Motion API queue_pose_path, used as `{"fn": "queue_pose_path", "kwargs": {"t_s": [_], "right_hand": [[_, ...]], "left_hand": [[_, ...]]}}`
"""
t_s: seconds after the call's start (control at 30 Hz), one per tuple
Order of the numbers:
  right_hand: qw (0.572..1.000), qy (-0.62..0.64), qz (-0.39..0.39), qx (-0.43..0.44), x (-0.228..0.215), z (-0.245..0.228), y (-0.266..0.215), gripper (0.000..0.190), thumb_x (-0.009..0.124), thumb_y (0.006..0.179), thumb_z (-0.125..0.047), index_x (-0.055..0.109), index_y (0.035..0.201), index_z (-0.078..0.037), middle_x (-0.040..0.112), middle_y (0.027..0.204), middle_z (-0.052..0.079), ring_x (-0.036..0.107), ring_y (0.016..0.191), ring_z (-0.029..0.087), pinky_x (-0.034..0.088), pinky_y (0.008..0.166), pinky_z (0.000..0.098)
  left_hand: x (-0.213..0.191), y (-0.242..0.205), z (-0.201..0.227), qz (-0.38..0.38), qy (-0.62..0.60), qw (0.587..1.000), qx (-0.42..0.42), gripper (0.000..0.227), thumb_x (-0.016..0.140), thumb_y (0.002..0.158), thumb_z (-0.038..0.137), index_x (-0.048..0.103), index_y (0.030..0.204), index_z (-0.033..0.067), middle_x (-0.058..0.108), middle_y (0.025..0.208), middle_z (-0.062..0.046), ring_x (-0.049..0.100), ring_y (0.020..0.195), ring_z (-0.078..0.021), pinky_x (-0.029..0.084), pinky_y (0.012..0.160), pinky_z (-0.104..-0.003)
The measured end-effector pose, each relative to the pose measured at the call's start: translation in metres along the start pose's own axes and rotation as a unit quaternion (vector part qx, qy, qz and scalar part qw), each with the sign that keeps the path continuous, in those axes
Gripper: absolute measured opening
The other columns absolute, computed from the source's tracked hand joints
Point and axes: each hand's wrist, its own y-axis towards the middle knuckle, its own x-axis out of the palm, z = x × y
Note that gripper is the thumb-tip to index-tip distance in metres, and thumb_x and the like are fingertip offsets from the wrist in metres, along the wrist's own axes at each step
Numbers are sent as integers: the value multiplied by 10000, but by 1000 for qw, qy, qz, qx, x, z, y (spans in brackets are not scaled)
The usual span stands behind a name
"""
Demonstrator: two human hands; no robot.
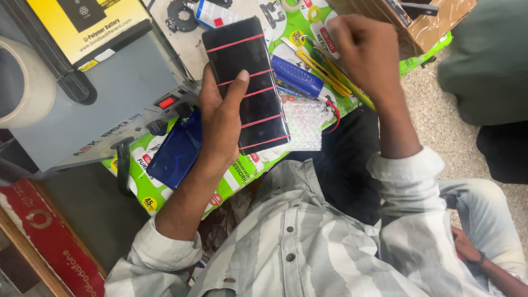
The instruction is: The person secures a smartphone by wrapping multiple pink and yellow elastic bands around its body. The person repeatedly adjusts the bands and turns the phone over to check the fit.
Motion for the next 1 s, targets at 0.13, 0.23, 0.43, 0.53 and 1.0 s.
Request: {"fn": "queue_pose_path", "kwargs": {"t_s": [0.13, 0.23, 0.43, 0.53, 1.0], "right_hand": [[969, -233, -14, -76, 27, 3, 22, 174, 737, 1011, -238, 789, 933, -92, 684, 732, 155, 662, 649, 363, 510, 580, 470], [963, -265, -24, -48, 40, 10, 34, 206, 756, 1008, -260, 774, 874, -105, 683, 726, 157, 655, 648, 380, 506, 587, 479], [1000, -19, -3, 5, 26, -4, 31, 106, 761, 979, -139, 770, 987, -34, 667, 740, 47, 606, 613, 162, 455, 565, 318], [961, 230, -33, 153, 13, -26, 0, 120, 740, 1030, -108, 751, 974, -3, 604, 758, -44, 489, 661, 34, 359, 584, 222], [918, 364, 4, 155, 30, -82, -60, 91, 727, 1002, -56, 735, 981, 33, 670, 800, 15, 557, 673, 62, 432, 623, 212]], "left_hand": [[4, -2, 0, -26, 23, 998, 50, 669, 596, 1011, -7, 248, 1578, 63, 454, 1514, -66, 556, 1317, -148, 496, 1126, -327], [4, -4, 3, -41, 85, 987, 128, 702, 582, 976, -21, 215, 1568, 70, 378, 1561, -29, 484, 1367, -111, 431, 1167, -302], [2, -4, 7, -44, 151, 986, 61, 275, 615, 1006, 13, 708, 1264, -2, 744, 1183, -58, 676, 1081, -102, 541, 995, -266], [3, -3, 5, -29, 200, 978, 58, 209, 670, 999, 66, 764, 1171, -10, 773, 1045, -39, 672, 947, -71, 547, 863, -232], [6, -5, -2, -45, 191, 976, 96, 168, 776, 968, 85, 773, 1119, 11, 788, 1013, -46, 700, 903, -56, 582, 820, -222]]}}
